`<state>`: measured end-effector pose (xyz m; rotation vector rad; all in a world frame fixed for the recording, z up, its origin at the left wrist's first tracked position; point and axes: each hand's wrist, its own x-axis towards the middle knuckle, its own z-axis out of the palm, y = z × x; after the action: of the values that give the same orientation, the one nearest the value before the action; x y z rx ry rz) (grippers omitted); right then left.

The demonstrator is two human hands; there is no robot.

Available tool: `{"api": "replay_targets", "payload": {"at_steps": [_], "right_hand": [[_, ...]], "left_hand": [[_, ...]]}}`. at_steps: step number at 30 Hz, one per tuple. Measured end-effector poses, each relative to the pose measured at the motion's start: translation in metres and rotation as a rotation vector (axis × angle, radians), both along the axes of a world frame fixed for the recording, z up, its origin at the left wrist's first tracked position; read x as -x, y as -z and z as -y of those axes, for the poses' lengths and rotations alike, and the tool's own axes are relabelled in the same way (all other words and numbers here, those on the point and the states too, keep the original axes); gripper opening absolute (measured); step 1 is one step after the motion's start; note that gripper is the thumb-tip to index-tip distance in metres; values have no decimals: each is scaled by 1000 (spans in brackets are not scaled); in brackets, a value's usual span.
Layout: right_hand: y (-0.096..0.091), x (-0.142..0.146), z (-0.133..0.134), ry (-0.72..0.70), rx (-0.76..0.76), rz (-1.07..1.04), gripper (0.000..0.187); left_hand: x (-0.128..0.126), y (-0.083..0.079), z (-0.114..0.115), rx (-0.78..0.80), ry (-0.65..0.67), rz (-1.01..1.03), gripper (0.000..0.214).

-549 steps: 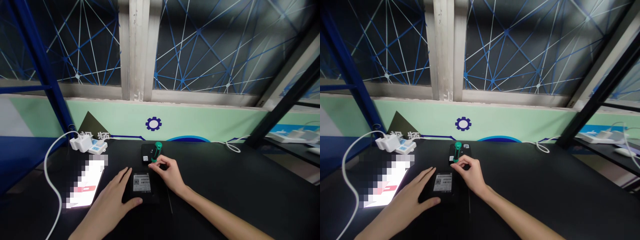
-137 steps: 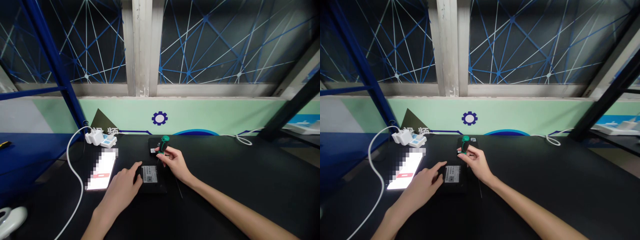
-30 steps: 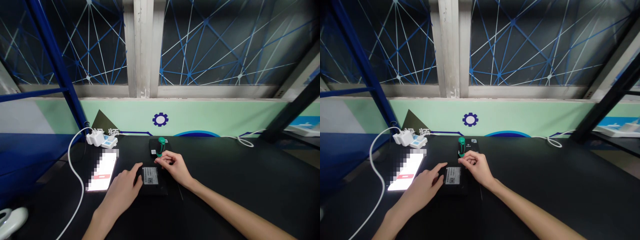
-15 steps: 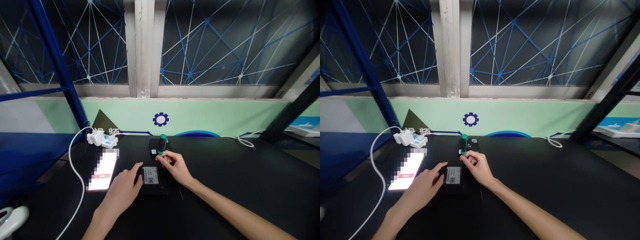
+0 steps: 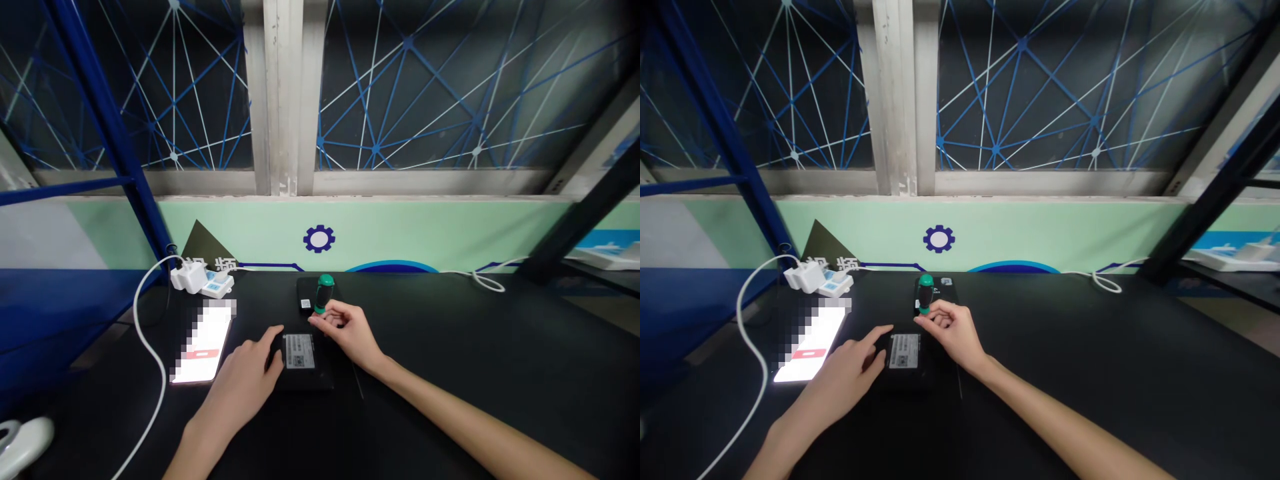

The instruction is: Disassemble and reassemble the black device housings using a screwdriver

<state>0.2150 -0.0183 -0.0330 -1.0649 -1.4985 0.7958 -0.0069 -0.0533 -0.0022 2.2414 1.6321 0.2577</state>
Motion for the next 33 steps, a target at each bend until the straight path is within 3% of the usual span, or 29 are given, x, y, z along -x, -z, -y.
{"api": "replay_targets", "payload": {"at_steps": [12, 33], "right_hand": [[5, -1, -1, -57, 25, -25, 35], [2, 0, -1, 12, -26, 80, 36]], "left_hand": [[-1, 0, 0, -14, 0, -9, 49], [1, -2, 2, -26, 9, 2, 48]]}}
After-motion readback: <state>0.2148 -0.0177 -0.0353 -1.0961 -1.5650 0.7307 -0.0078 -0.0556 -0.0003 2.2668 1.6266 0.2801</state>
